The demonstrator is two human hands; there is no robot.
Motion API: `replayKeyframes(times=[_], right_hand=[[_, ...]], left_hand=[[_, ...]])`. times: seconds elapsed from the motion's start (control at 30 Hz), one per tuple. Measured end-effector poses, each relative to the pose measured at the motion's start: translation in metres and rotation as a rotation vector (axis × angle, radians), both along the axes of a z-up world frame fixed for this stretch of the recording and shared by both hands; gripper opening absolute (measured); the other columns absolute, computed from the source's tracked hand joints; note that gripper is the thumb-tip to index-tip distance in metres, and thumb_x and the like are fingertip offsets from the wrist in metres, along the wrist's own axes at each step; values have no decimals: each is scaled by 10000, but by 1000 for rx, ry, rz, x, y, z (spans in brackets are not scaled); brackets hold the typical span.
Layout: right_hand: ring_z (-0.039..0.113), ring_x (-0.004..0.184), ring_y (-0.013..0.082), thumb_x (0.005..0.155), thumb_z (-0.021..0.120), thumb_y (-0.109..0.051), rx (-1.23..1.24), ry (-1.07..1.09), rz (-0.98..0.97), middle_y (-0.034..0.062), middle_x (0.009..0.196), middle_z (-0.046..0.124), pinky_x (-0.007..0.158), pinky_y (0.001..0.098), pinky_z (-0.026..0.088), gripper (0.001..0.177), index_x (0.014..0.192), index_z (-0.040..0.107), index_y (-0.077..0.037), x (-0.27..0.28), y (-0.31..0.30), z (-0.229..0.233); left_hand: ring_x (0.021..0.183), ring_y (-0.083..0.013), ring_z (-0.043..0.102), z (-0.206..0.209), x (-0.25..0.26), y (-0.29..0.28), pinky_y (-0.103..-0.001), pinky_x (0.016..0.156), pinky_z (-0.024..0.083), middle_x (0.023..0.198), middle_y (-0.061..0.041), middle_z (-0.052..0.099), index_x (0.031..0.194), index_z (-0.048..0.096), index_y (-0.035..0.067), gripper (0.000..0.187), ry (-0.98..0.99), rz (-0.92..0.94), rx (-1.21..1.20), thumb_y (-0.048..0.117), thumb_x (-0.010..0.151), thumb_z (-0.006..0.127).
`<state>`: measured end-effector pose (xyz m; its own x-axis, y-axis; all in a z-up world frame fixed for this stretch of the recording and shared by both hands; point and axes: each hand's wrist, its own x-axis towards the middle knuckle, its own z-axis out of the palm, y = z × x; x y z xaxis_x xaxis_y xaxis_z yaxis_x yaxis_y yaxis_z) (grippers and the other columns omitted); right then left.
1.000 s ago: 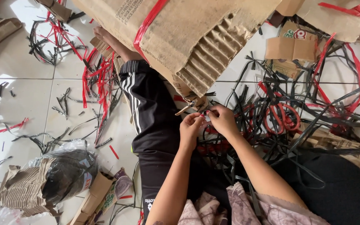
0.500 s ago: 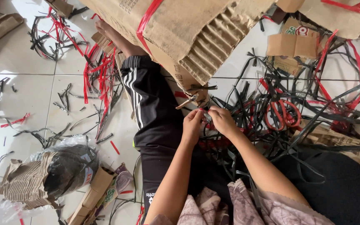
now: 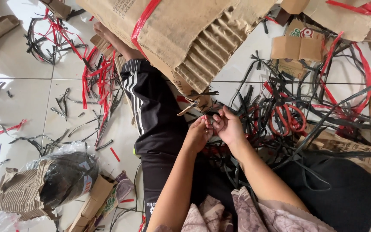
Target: Wrapping plastic straps around chair legs to secure cardboard packaging for transport.
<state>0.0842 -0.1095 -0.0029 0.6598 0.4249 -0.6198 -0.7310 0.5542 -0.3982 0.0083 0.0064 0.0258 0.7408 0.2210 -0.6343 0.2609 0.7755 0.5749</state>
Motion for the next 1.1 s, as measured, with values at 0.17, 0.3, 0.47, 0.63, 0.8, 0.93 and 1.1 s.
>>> replayKeyframes(times=[0.17,0.3,0.47,0.63,0.8,0.93,1.1], right_hand=[[319,488,60,1066,556,-354,351,47,-56,-34,792,500,391,182,200,395,757,500,-115,10,5,-12],[258,481,70,1090,510,-335,456,160,-117,-49,754,344,406,202,169,433,712,429,-140,32,18,-74],[252,447,78,1098,456,-284,312,234,-297,-71,619,213,409,183,174,464,668,319,-176,42,34,-78],[268,430,59,1018,508,-175,98,298,-321,-91,564,216,407,173,173,410,657,314,-188,57,51,-52],[686,640,169,1033,485,-263,-23,249,-395,50,704,630,519,220,492,263,808,551,-143,92,21,-87],[404,379,170,1062,527,-350,-470,-65,-474,8,546,356,354,322,298,340,765,450,-204,139,-96,-56],[402,380,148,1102,529,-339,-782,-383,-154,24,532,369,317,254,297,333,804,439,-220,77,-118,-11]], left_hand=[[666,-41,518,-25,2,-1,-150,663,438,738,81,499,1000,577,115,77,-192,171,-363,54,1038,549],[676,-39,487,-44,8,-13,-138,645,388,723,97,461,997,537,144,122,-243,287,-433,32,1044,519],[632,-45,416,-51,15,-21,-117,590,363,726,94,367,959,477,129,213,-294,495,-448,-63,1037,426],[615,-55,395,-43,16,-29,-163,585,361,713,109,350,955,450,157,304,-309,531,-430,-142,987,405],[655,-61,429,-23,7,-25,-195,642,354,699,117,371,967,461,180,305,-342,531,-502,-124,977,432],[650,-67,470,7,-5,-5,-189,656,452,702,72,433,1016,552,124,85,-129,249,-116,141,1081,500],[670,-27,562,-1,5,-19,-122,627,531,797,12,569,1053,643,13,158,-2,151,138,105,1065,514]])
